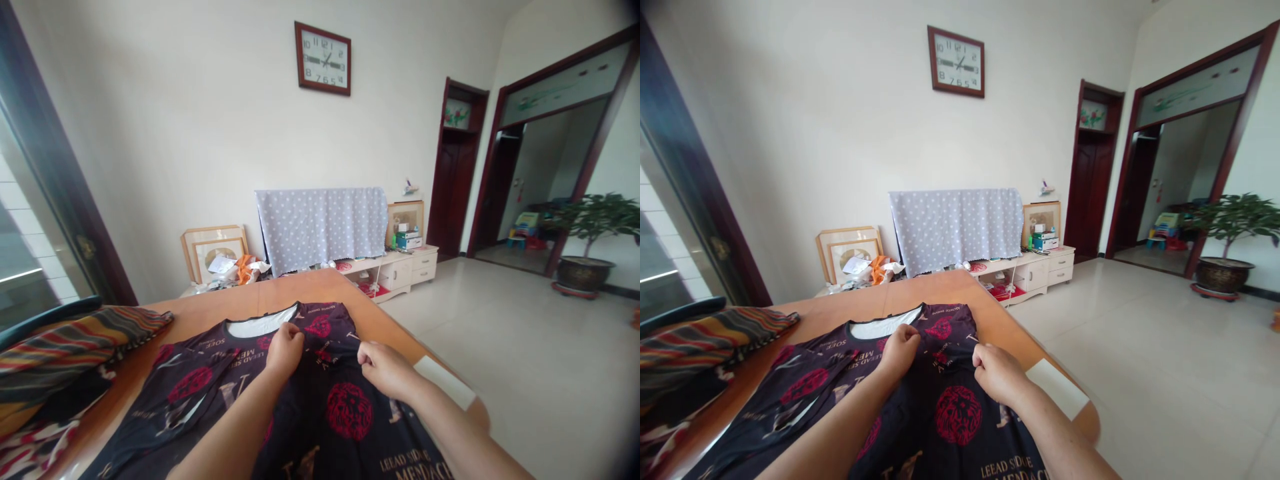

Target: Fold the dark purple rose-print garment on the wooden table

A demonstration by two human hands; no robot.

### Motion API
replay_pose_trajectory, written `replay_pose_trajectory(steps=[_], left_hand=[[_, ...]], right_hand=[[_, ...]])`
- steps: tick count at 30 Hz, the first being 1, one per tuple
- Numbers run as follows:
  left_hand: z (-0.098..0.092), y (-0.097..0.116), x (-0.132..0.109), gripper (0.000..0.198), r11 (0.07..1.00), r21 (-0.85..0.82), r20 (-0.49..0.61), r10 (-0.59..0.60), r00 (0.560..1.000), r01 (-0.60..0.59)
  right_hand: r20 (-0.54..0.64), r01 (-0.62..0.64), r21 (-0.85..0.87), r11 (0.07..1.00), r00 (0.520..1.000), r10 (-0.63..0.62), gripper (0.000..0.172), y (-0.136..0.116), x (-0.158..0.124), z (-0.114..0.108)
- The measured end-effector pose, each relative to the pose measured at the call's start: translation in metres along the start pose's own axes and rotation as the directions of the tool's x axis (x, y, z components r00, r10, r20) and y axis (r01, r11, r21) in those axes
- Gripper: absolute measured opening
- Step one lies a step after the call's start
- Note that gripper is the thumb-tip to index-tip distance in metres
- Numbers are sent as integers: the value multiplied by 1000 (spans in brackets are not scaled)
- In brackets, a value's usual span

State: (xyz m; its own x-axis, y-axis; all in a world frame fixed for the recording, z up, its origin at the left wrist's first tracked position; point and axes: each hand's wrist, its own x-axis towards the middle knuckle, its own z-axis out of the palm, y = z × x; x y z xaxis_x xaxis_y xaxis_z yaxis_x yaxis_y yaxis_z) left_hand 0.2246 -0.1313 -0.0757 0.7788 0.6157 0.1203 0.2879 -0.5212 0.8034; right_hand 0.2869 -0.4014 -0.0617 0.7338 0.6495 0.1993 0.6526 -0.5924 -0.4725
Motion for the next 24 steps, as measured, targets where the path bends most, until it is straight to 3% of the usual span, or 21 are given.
replay_pose_trajectory(steps=[2, 5, 7, 9, 14, 20, 24], left_hand=[[3, 1, -14, 11, 979, 124, 114, 145, 983, -159], [9, 3, -32, 14, 914, 182, 309, 296, 904, -362], [12, 6, -39, 20, 881, 178, 349, 360, 865, -439], [14, 9, -41, 26, 866, 175, 334, 395, 856, -468], [21, 17, -40, 31, 886, 147, 276, 390, 878, -440], [37, 23, -41, 40, 982, 3, 252, 183, 950, -190], [40, 30, -45, 41, 981, -161, 270, 153, 951, -112]], right_hand=[[19, -11, -25, 1000, 1000, 12, 17, -4, 1, 1], [42, -14, -59, 998, 999, 16, 20, -11, 5, 4], [55, -3, -73, 997, 998, 7, 26, -14, 9, 6], [60, 4, -76, 997, 998, 0, 31, -17, 13, 7], [23, 0, -53, 999, 1000, 1, 34, -19, 21, 6], [35, -7, -53, 999, 999, 9, 26, -25, 23, 12], [10, -33, -47, 998, 999, 34, 28, -27, 21, 16]])
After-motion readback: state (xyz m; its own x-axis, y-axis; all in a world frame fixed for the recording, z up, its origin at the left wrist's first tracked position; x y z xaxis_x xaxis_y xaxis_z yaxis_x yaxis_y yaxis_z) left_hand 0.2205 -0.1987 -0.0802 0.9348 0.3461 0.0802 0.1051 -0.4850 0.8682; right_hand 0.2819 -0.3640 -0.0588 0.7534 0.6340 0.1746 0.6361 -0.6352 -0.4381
